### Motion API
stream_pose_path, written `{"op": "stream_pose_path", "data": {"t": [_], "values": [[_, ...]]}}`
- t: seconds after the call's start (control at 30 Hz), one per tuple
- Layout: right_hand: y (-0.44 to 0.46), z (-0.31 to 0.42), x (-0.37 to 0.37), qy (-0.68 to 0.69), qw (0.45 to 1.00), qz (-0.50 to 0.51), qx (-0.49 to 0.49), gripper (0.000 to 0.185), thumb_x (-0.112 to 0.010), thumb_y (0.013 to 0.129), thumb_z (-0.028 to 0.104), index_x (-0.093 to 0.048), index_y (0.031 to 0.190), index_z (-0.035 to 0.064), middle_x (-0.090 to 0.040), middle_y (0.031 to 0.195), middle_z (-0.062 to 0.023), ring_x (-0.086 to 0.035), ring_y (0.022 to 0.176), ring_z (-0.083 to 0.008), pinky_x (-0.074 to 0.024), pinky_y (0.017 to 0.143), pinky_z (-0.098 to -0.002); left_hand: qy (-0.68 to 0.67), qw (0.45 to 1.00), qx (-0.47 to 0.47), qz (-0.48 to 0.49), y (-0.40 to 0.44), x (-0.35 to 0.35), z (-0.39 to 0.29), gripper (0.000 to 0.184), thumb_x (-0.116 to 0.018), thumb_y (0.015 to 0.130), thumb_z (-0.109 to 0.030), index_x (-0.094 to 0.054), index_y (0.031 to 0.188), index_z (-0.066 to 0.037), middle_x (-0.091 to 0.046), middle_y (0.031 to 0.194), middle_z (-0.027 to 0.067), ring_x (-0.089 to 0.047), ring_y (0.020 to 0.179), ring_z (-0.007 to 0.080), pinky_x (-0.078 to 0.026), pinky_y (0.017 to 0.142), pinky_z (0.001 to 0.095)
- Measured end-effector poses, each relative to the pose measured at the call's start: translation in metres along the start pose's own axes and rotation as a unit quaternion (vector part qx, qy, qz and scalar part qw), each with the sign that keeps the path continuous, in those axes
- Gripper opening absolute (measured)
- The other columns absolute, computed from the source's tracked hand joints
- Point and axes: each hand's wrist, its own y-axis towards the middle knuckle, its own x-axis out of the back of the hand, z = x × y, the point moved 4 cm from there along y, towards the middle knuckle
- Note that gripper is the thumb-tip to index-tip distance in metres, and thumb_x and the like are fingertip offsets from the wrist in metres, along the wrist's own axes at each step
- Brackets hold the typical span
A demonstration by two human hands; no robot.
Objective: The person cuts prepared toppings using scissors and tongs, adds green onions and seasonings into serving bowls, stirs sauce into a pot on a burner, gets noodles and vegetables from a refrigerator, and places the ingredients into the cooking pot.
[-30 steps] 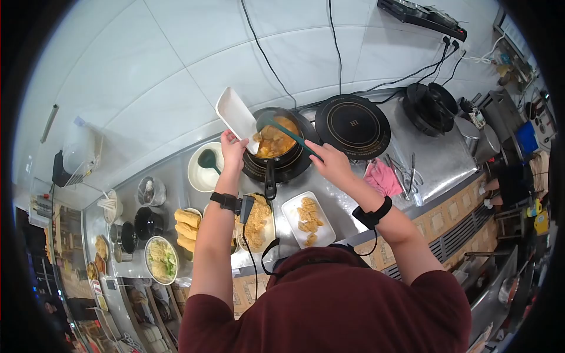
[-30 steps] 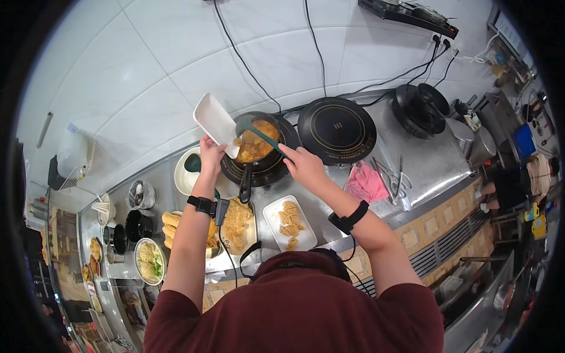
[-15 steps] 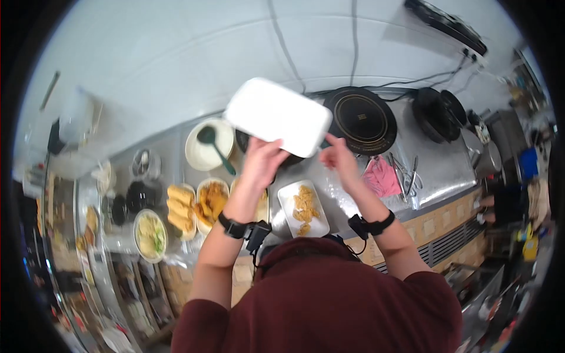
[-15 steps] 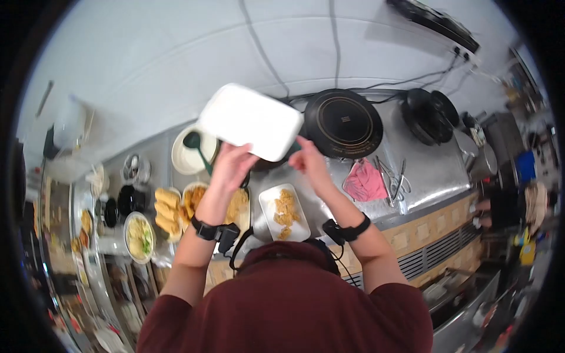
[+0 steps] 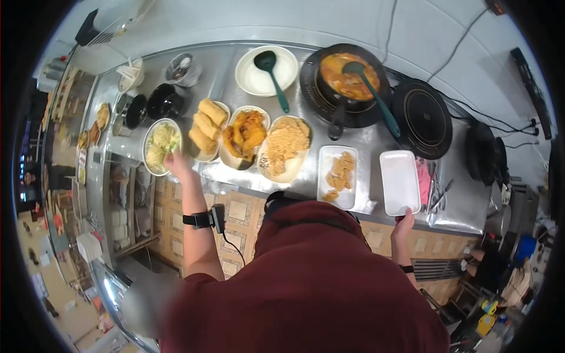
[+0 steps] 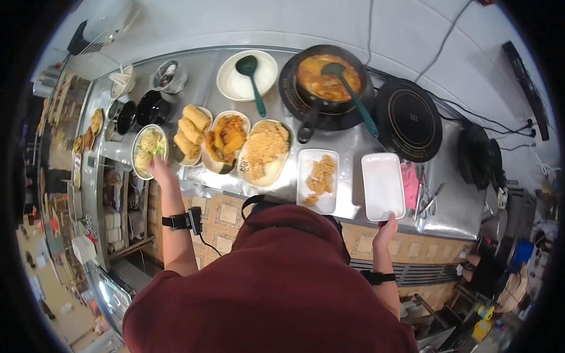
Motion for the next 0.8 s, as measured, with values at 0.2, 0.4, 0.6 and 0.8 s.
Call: {"op": "stream_pose_path", "data": {"t": [0.2,0.4,0.6,0.8], "values": [[0.039,-0.042,0.001,0.034,0.988,0.108,-0.106,0.031,-0.046,0.088,0.033,-0.053,0.084,0.0029,-0.055,0.063,-0.006,-0.051,0.051,-0.0152,-0.0393,0.047,-0.0273,-0.165,0.95,0.265,-0.023,0.127,0.092,0.106,0.048,-0.058,0.077,-0.02,-0.039,0.117,-0.003,-0.037,0.121,0.0188,-0.047,0.094,0.0302,-0.047,0.07,0.0411],[0.022,0.106,-0.051,-0.536,0.815,0.151,0.16,0.032,-0.05,0.085,0.031,-0.06,0.087,0.0008,-0.061,0.07,-0.0142,-0.06,0.059,-0.0183,-0.0453,0.055,-0.0318,-0.285,0.921,0.257,0.071,0.151,0.083,0.125,0.047,-0.036,0.073,0.001,-0.034,0.119,0.011,-0.041,0.114,0.0255,-0.042,0.106,0.0413,-0.044,0.088,0.0541],[-0.032,0.217,-0.223,-0.472,0.662,0.117,0.571,0.045,-0.061,0.075,0.026,-0.05,0.116,0.0108,-0.056,0.082,-0.0153,-0.057,0.072,-0.031,-0.0447,0.072,-0.0383,-0.242,0.936,0.215,0.14,0.137,0.095,0.102,0.05,-0.041,0.07,0.001,-0.037,0.119,0.009,-0.049,0.112,0.022,-0.05,0.103,0.036,-0.045,0.091,0.0477],[-0.009,0.181,-0.265,-0.565,0.674,0.163,0.448,0.05,-0.055,0.077,0.018,-0.041,0.124,0.0108,-0.056,0.081,-0.0164,-0.058,0.07,-0.0324,-0.0467,0.061,-0.0417,-0.378,0.837,0.241,0.314,0.057,0.079,0.022,0.07,-0.052,0.063,-0.002,-0.029,0.128,0.004,-0.041,0.125,0.0208,-0.041,0.115,0.0354,-0.033,0.099,0.0505]]}}
